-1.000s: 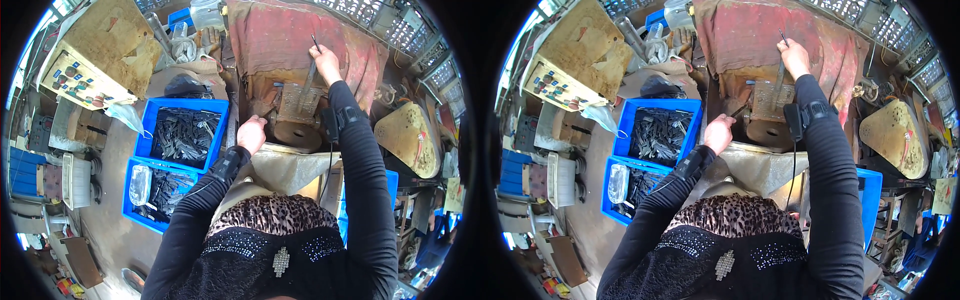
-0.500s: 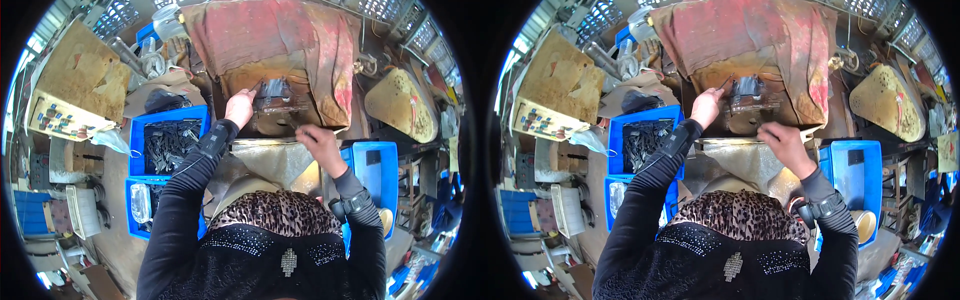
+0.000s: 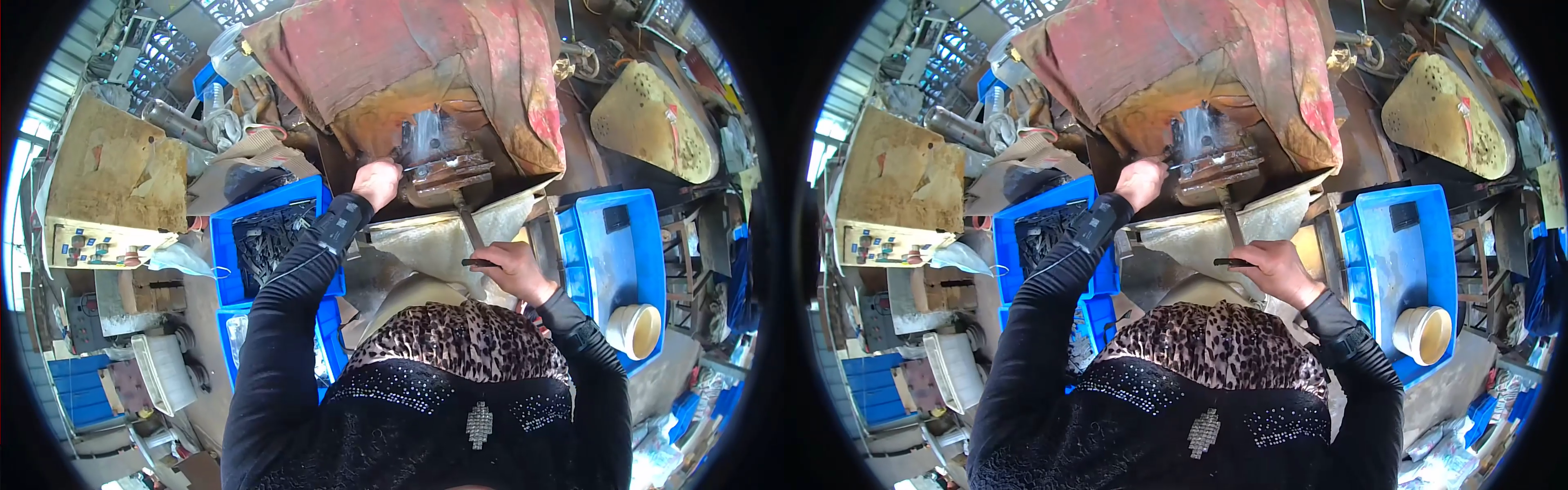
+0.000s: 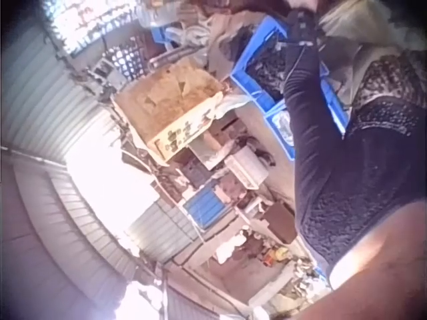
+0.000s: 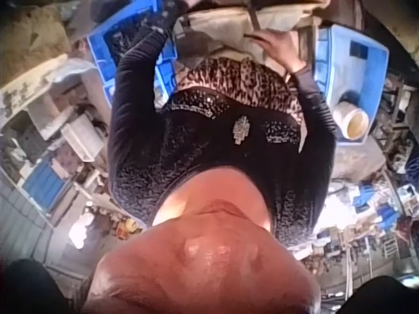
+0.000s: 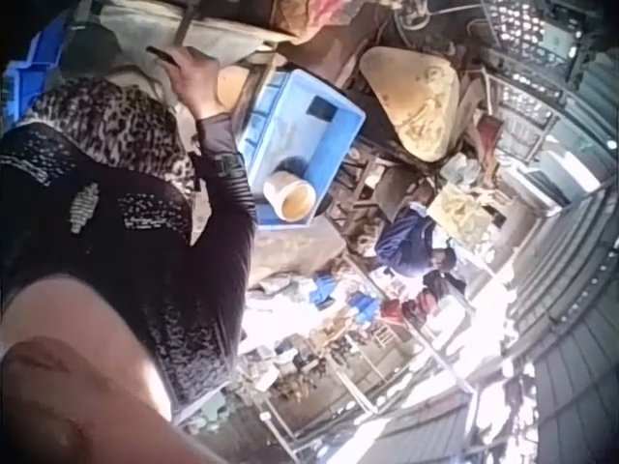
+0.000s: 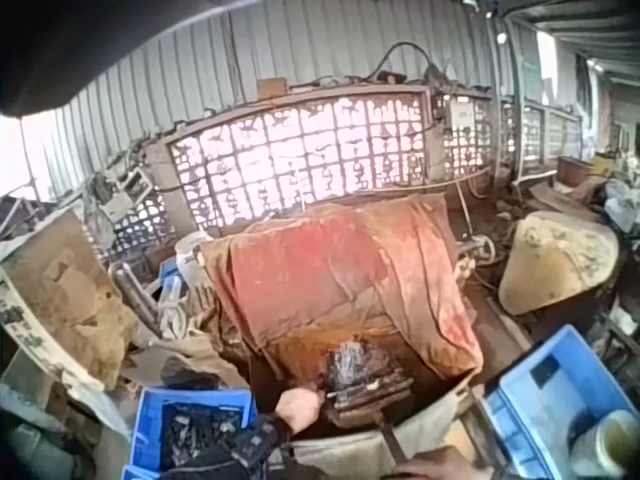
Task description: The person picks up metal pieces from a blue bin, grinds them against a rotating wheel in a machine, and then dips them into a container of liquid before placing them into a different blue bin.
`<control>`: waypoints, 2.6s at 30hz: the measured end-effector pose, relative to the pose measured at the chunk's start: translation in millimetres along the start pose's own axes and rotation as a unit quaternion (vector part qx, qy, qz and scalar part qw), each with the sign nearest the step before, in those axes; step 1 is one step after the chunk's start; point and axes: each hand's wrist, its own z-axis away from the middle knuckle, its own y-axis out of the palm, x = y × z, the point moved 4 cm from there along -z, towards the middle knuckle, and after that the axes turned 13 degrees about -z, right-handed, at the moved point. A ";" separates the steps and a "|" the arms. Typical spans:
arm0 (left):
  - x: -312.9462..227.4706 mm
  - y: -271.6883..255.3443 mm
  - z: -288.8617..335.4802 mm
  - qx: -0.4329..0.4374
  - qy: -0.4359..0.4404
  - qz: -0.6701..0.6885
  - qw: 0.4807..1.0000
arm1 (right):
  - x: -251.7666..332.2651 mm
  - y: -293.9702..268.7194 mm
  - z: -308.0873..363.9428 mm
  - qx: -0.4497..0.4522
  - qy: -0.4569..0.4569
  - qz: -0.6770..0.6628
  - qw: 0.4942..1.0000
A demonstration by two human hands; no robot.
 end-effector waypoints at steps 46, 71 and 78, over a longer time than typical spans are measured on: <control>-33.6 -115.7 14.4 -0.027 -0.316 0.520 0.793 | -46.9 -36.1 -63.6 -0.177 0.258 -0.441 0.841; -31.6 -77.5 -11.5 0.033 -0.075 0.185 0.979 | -1.0 -8.4 -7.4 0.079 0.017 0.001 0.997; -32.4 -119.5 33.5 -0.125 -0.135 0.099 0.978 | 12.6 -15.7 -27.8 0.082 -0.062 0.039 0.994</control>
